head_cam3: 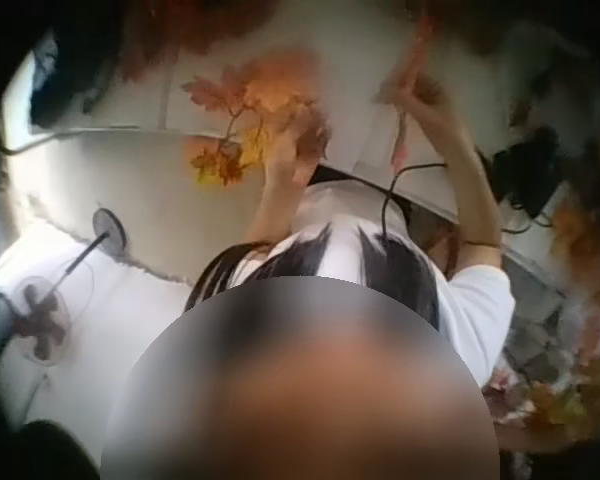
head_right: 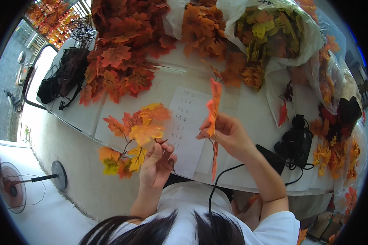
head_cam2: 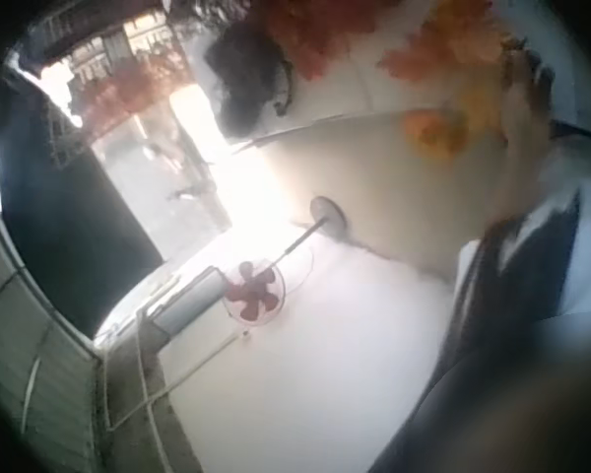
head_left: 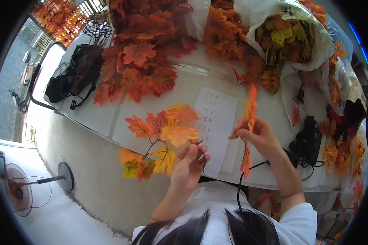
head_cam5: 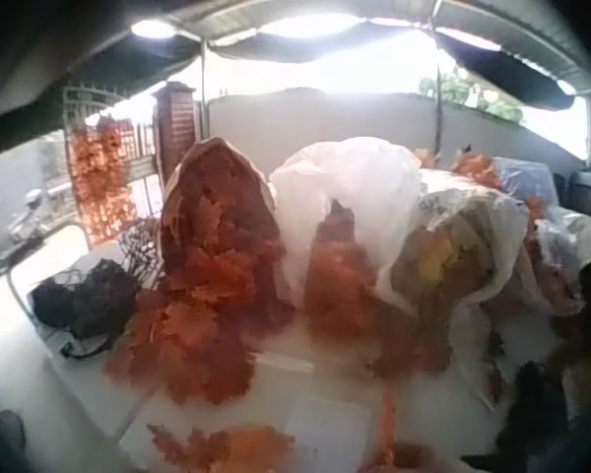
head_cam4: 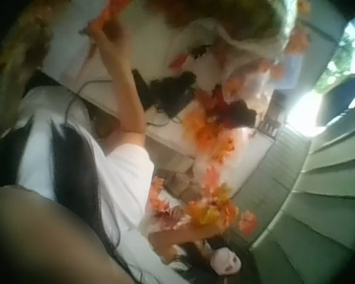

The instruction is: The person attaches artificial maple leaves to a plastic vine by hand to create a decorative garland.

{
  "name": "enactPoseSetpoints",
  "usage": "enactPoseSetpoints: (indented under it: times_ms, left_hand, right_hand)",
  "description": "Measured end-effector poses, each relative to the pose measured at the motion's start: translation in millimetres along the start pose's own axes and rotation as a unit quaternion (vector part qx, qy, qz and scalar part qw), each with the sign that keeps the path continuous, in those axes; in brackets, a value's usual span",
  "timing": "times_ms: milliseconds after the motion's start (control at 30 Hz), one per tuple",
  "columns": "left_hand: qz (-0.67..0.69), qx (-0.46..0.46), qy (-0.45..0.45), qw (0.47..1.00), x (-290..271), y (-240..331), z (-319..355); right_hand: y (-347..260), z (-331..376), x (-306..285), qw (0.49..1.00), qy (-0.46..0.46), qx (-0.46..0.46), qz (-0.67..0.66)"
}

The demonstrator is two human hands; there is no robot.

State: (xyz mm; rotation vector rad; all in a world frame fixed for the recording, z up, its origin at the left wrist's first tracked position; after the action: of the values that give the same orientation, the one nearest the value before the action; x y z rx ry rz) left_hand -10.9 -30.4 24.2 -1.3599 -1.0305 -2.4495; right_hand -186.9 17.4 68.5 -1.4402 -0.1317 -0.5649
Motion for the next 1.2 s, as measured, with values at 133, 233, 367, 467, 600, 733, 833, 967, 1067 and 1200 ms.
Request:
enactPoseSetpoints:
  times_ms: [133,233,367,467,600,733,833,967,1067,1200]
  left_hand:
    - [-0.103,-0.031,-0.086,0.99,23.5,-19.1,-4.2]
    - [-0.08,-0.049,-0.102,0.99,31.3,-22.0,1.3]
    - [-0.045,-0.043,-0.108,0.992,34.4,-24.9,5.8]
    - [-0.081,-0.037,-0.118,0.989,36.4,-27.5,5.5]
    - [-0.072,-0.065,-0.12,0.988,40.8,-31.0,7.1]
    - [-0.069,-0.064,-0.108,0.99,41.1,-30.9,6.2]
    - [-0.063,-0.068,-0.109,0.99,40.4,-30.6,5.8]
    - [-0.075,-0.066,-0.115,0.988,39.7,-28.8,4.9]
    - [-0.054,-0.085,-0.125,0.987,39.7,-31.0,4.4]
    - [-0.121,-0.042,-0.107,0.986,35.3,-26.6,-1.2]
  right_hand:
    - [21.4,25.9,-5.7,0.989,0.075,0.026,-0.121]
    - [33.9,27.7,4.4,0.991,0.073,-0.02,-0.108]
    - [34.2,30.9,6.4,0.995,0.05,-0.036,-0.077]
    - [38.5,32.3,4.4,0.989,0.013,-0.036,-0.146]
    - [39.5,38.3,1.4,0.985,0.02,-0.016,-0.171]
    - [35.3,38.6,5.5,0.982,0.047,-0.013,-0.184]
    - [37.3,36.8,3.7,0.982,0.032,-0.01,-0.184]
    - [36.8,35.8,5.7,0.986,0.011,0.003,-0.169]
    - [35.5,37.1,5.1,0.986,0.021,0.024,-0.163]
    - [33.0,36.4,7.6,0.99,0.05,0.031,-0.128]
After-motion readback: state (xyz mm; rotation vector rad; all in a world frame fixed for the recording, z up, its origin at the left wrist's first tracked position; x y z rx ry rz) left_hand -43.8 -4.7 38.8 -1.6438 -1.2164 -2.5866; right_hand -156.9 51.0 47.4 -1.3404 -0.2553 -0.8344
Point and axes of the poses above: each hand's wrist, its own z-axis away from the middle knuckle, its own x-axis out of the palm, y = z × x, the point moved 4 cm from there along -z, towards the middle knuckle, and after that the axes turned 15 degrees about -z, right-handed, at the moved point
